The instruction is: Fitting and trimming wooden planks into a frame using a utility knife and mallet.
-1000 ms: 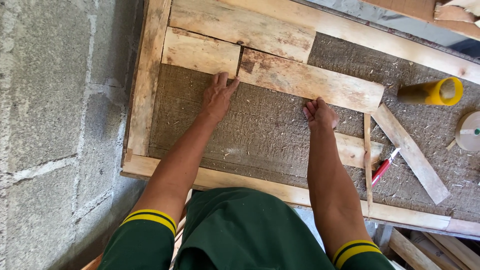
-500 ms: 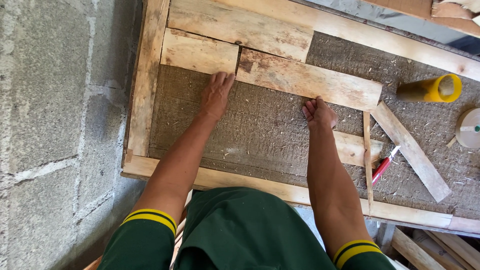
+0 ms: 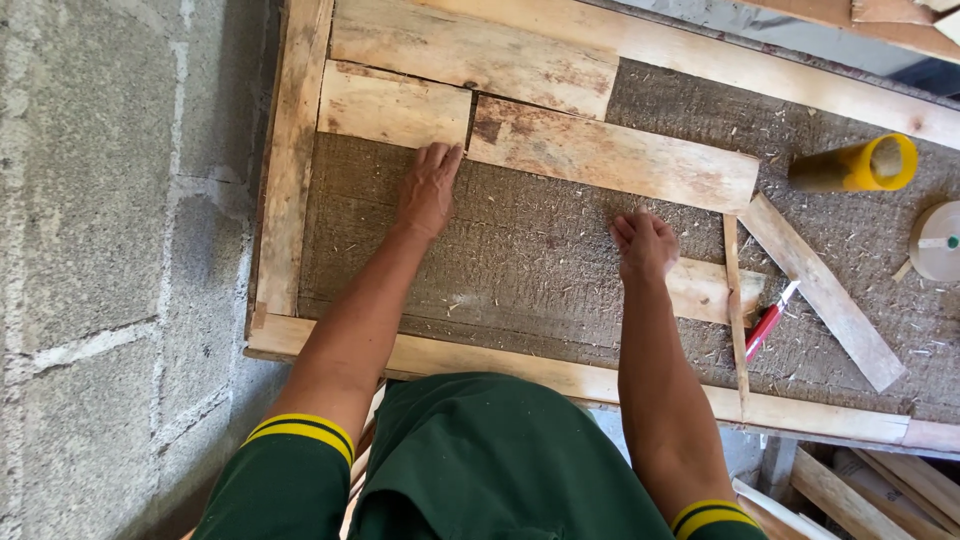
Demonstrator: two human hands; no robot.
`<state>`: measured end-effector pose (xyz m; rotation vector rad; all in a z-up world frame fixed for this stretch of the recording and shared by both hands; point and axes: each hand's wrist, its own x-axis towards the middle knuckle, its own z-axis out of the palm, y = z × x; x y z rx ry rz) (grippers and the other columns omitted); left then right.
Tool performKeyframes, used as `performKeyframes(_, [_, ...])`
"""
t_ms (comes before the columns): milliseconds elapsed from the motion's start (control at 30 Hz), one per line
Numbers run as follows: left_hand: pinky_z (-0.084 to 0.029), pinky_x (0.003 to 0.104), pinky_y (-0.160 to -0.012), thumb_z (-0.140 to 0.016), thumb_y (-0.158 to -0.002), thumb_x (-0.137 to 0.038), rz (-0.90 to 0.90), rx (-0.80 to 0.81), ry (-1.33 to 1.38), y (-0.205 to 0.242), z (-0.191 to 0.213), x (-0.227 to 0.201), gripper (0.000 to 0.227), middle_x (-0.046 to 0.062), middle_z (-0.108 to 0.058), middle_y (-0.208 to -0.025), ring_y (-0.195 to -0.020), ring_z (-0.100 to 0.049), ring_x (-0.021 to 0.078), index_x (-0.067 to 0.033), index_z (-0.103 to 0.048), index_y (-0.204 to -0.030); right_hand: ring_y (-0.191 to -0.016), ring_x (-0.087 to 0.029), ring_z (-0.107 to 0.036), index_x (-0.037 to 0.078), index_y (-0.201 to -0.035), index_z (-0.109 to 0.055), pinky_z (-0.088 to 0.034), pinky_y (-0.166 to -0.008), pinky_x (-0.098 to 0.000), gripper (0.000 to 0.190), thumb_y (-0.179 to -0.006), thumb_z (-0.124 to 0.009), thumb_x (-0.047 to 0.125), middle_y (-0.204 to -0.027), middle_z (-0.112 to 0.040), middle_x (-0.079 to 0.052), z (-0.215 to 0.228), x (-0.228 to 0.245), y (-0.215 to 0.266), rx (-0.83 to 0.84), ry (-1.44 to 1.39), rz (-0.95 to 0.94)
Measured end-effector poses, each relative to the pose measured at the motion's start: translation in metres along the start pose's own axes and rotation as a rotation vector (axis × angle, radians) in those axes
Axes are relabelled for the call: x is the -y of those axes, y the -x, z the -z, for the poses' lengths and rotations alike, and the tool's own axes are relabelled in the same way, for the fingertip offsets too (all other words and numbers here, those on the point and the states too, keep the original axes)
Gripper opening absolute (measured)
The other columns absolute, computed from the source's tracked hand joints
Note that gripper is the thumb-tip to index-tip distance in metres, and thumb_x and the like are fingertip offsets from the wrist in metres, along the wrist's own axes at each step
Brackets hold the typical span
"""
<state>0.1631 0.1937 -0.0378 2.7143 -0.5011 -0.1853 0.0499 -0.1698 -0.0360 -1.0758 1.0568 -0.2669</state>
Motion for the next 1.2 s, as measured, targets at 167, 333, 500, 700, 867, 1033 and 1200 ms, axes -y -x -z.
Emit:
performKeyframes(167, [-0.062,0.033,-0.084,-0.059,-0.085,0.020,-0.113,0.028,-0.202,-0.002,-0.003,0.001,0.096,0.020,-0.049,-0.134,-0.116,-0.053,0.0321,-0.0283,-0.035,-0.165,-0.081,-0.022,-0.078,-0.006,-0.117,-0.058,-0.066,-0.071,-0.0327,0.030,-0.091,-0.071,0.004,-0.100,-0.074,-0.018,0.050,0.011,0.036,-0.039,0.359,0.202])
performKeyframes(333, [-0.064,0.028,-0.079,-0.059,-0.083,0.018,-0.104,0.086,-0.256,-0.001,-0.011,0.002,0.092,0.019,-0.043,-0.142,-0.129,-0.049,0.0344,-0.0281,-0.035,-0.159,-0.073,-0.022,-0.075,-0.007,-0.120,-0.059,-0.066,-0.066,-0.0304,0.030,-0.094,-0.071,0.001,-0.097,-0.070,-0.016,0.125,0.015,0.043,-0.219,0.418,0.325])
performKeyframes(500, [-0.065,0.027,-0.071,-0.052,-0.082,0.025,-0.068,0.161,-0.234,-0.002,-0.003,-0.004,0.100,0.020,-0.036,-0.147,-0.127,-0.047,0.0347,-0.0296,-0.030,-0.162,-0.073,-0.021,-0.075,-0.007,-0.118,-0.061,-0.068,-0.064,-0.0278,0.025,-0.096,-0.071,0.002,-0.094,-0.071,-0.015,0.176,0.025,0.037,-0.331,0.407,0.370])
performKeyframes(700, [-0.065,0.029,-0.075,-0.048,-0.086,0.024,-0.051,0.182,-0.185,-0.001,-0.005,-0.003,0.096,0.021,-0.034,-0.152,-0.130,-0.047,0.0345,-0.0282,-0.028,-0.164,-0.076,-0.018,-0.077,-0.005,-0.120,-0.065,-0.063,-0.065,-0.0234,0.026,-0.097,-0.071,0.006,-0.096,-0.073,-0.012,0.158,0.053,0.015,-0.298,0.499,0.301])
performKeyframes(867, [-0.063,0.034,-0.086,-0.049,-0.085,0.021,-0.089,0.125,-0.214,0.000,-0.003,-0.005,0.089,0.022,-0.035,-0.152,-0.137,-0.041,0.0390,-0.0216,-0.034,-0.161,-0.106,-0.028,-0.071,0.005,-0.136,-0.059,-0.057,-0.094,-0.0429,0.055,-0.089,-0.081,0.025,-0.138,-0.056,-0.016,0.089,0.096,0.015,-0.299,1.113,0.260])
performKeyframes(1033, [-0.057,0.042,-0.099,-0.053,-0.085,0.017,-0.093,0.104,-0.161,0.005,0.003,-0.006,0.083,0.022,-0.037,-0.152,-0.141,-0.039,0.0405,-0.0176,-0.040,-0.159,-0.136,-0.041,-0.048,0.000,-0.150,-0.045,-0.044,-0.116,-0.0505,0.091,-0.084,-0.088,0.046,-0.155,-0.037,-0.022,0.099,0.082,-0.071,-0.258,1.208,0.417])
performKeyframes(1200, [-0.052,0.043,-0.110,-0.056,-0.085,0.015,-0.119,0.059,-0.189,0.005,0.001,-0.006,0.081,0.020,-0.037,-0.152,-0.144,-0.037,0.0396,-0.0192,-0.043,-0.157,-0.136,-0.053,-0.038,-0.001,-0.157,-0.021,-0.037,-0.112,-0.0540,0.119,-0.078,-0.087,0.058,-0.159,-0.015,-0.029,0.072,0.095,-0.081,-0.227,1.251,0.179])
